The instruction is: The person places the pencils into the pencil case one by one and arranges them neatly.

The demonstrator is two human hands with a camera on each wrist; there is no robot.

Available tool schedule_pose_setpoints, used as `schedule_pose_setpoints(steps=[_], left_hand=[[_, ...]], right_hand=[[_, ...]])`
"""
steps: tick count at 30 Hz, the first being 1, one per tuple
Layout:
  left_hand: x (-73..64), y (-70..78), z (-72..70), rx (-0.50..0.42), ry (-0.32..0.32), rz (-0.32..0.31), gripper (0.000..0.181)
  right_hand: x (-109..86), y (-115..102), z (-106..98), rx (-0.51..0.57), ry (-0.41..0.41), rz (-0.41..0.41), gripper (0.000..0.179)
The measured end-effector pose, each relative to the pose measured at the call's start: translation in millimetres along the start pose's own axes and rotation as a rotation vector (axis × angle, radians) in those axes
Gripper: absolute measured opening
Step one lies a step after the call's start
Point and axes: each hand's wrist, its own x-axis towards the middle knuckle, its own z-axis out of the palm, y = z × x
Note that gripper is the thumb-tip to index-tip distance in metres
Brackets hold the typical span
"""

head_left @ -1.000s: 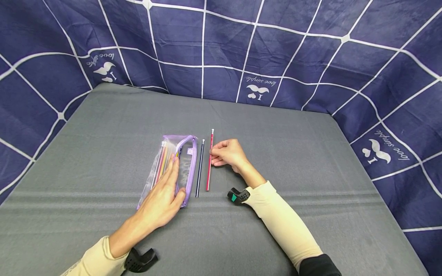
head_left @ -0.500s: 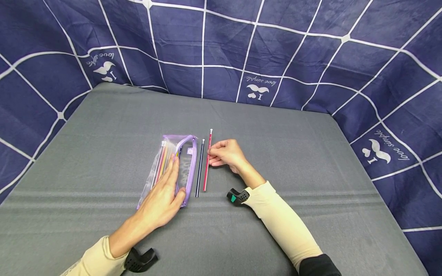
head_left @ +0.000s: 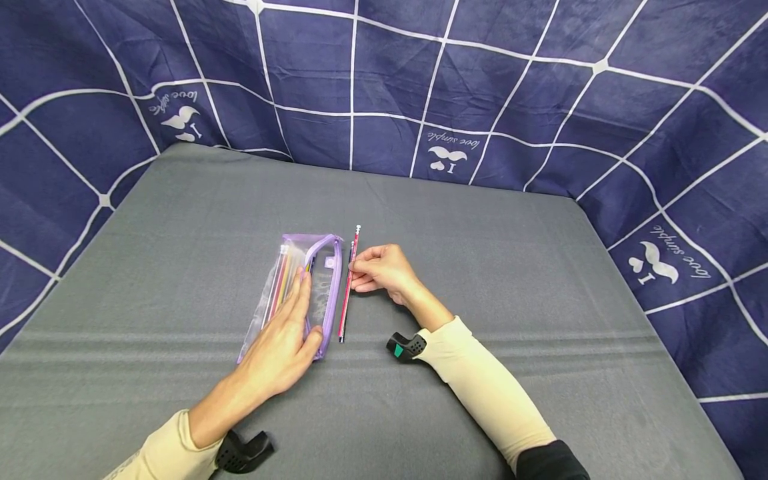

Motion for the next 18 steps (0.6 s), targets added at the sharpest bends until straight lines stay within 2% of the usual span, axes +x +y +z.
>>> schedule_pose_setpoints(steps=[9,18], left_hand=[[0.1,0.0,-0.1,0.002,-0.004,0.002,0.081],[-0.3,-0.3,-0.4,0.006,-0.001,0.000,0.081]], right_hand=[[0.7,1.3,10.5,0.063,-0.015,-0.012,0.007],[-2.6,6.4,26.4,0.102,-0.069,-0.010,0.007]])
